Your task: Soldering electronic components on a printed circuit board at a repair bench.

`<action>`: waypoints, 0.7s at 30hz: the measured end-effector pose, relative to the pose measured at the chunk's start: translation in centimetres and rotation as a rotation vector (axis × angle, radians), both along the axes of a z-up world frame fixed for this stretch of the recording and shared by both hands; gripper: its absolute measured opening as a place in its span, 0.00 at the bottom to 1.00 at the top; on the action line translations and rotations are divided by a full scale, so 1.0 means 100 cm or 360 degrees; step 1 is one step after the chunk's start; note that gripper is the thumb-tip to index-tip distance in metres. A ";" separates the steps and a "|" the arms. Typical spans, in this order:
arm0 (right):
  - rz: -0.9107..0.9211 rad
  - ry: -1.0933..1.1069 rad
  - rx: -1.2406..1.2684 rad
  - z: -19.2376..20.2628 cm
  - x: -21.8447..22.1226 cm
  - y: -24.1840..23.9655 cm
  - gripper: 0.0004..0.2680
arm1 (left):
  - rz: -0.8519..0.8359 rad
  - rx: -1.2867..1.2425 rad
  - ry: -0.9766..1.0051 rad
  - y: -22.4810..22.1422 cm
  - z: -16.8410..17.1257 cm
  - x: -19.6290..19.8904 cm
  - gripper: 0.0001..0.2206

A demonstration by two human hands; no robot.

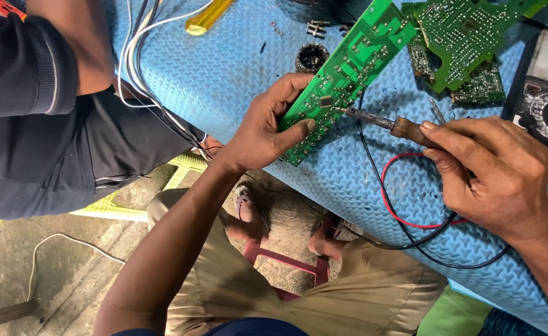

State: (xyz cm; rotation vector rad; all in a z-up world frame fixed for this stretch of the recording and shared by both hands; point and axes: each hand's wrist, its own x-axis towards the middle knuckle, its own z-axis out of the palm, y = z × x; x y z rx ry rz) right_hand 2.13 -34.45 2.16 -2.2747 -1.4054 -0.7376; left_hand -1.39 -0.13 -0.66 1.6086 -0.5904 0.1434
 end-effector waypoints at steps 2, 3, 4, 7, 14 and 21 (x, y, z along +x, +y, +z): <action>0.0016 0.0004 -0.0007 0.000 0.000 0.000 0.07 | 0.0002 0.0002 -0.0014 0.001 -0.001 -0.001 0.18; 0.0008 0.0002 -0.0014 0.000 0.000 0.000 0.07 | 0.0001 -0.0004 0.0006 0.001 -0.001 -0.001 0.18; -0.0006 -0.0001 -0.0020 0.000 0.000 0.000 0.07 | -0.0007 -0.0009 0.0025 0.001 -0.001 -0.001 0.18; -0.0015 0.0008 -0.0024 0.001 -0.001 0.001 0.07 | -0.0033 -0.0042 0.0068 0.001 -0.002 -0.001 0.19; 0.0003 0.0055 0.0006 -0.001 -0.001 -0.002 0.07 | -0.0105 -0.0091 0.0064 0.004 -0.002 0.000 0.20; 0.0004 0.0535 0.0056 -0.031 -0.010 -0.015 0.11 | -0.0146 0.0018 -0.0169 0.015 -0.018 0.004 0.20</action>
